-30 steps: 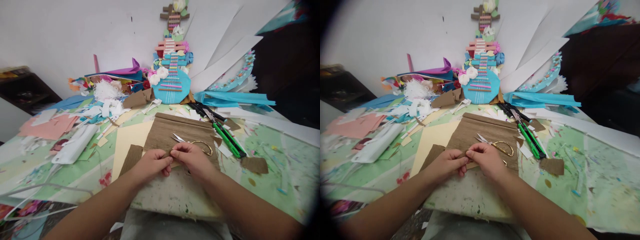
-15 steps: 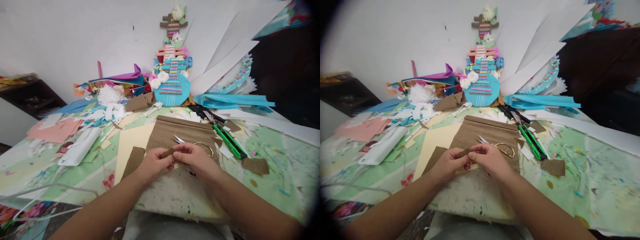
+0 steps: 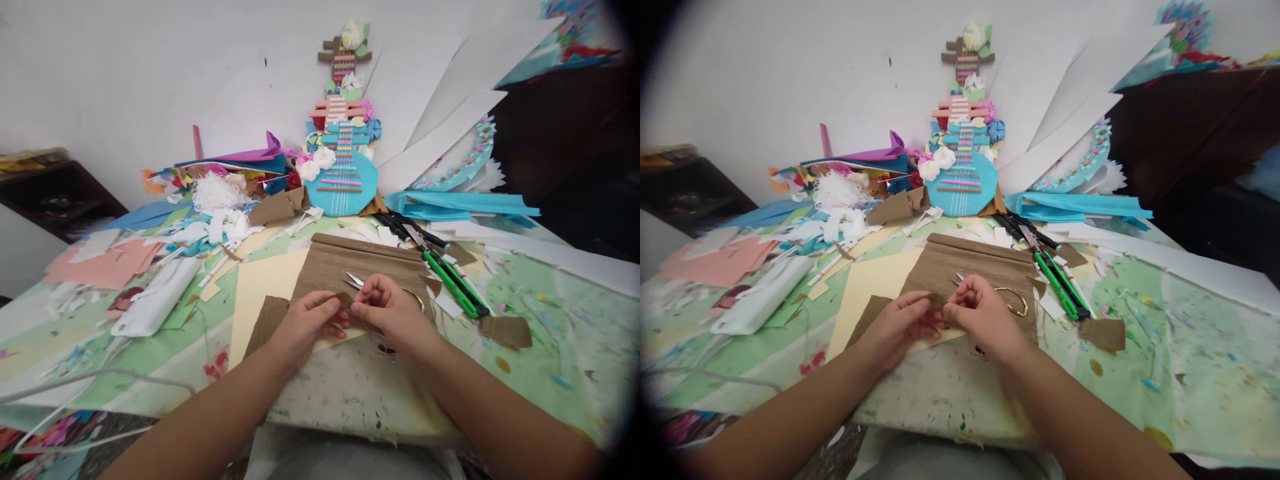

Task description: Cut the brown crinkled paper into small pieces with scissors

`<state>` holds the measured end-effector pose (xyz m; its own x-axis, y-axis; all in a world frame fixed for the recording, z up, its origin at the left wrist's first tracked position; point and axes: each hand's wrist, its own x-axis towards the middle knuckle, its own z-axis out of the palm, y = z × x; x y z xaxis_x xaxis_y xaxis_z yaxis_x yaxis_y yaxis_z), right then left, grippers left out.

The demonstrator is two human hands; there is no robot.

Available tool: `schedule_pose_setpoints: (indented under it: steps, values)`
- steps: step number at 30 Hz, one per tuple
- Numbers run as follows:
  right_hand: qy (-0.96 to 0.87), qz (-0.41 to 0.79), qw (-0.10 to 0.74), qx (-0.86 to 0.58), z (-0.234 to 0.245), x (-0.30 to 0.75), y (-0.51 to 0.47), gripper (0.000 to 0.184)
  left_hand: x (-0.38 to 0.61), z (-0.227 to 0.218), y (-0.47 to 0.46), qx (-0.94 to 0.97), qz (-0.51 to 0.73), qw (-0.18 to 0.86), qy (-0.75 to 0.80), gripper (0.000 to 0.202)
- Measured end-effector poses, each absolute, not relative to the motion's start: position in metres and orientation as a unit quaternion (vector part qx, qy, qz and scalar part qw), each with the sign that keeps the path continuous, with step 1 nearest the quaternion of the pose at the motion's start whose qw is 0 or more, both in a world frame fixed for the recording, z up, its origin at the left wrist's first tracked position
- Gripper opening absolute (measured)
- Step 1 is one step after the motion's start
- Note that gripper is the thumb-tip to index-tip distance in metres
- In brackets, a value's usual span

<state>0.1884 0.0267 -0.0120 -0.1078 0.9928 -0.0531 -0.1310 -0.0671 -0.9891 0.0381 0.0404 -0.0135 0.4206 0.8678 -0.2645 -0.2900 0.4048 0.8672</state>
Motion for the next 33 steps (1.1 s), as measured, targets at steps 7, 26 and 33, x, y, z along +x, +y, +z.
schedule_pose_setpoints:
  steps: [7, 26, 33]
  values:
    - [-0.754, 0.213, 0.408, -0.469, -0.0059, 0.1933, 0.0246, 0.006, 0.0294, -0.0135, 0.0453, 0.321, 0.202, 0.875, 0.301, 0.036]
    - [-0.609, 0.487, 0.361, -0.511, -0.0123, 0.1871, 0.0290, 0.014, 0.0335, -0.0182, 0.0404, 0.590, 0.286, 0.625, 0.424, 0.020]
    - [-0.693, 0.422, 0.308, -0.498, -0.0057, 0.1907, 0.0261, 0.016, 0.0335, -0.0142, 0.0413, 0.598, 0.348, 0.568, 0.446, 0.014]
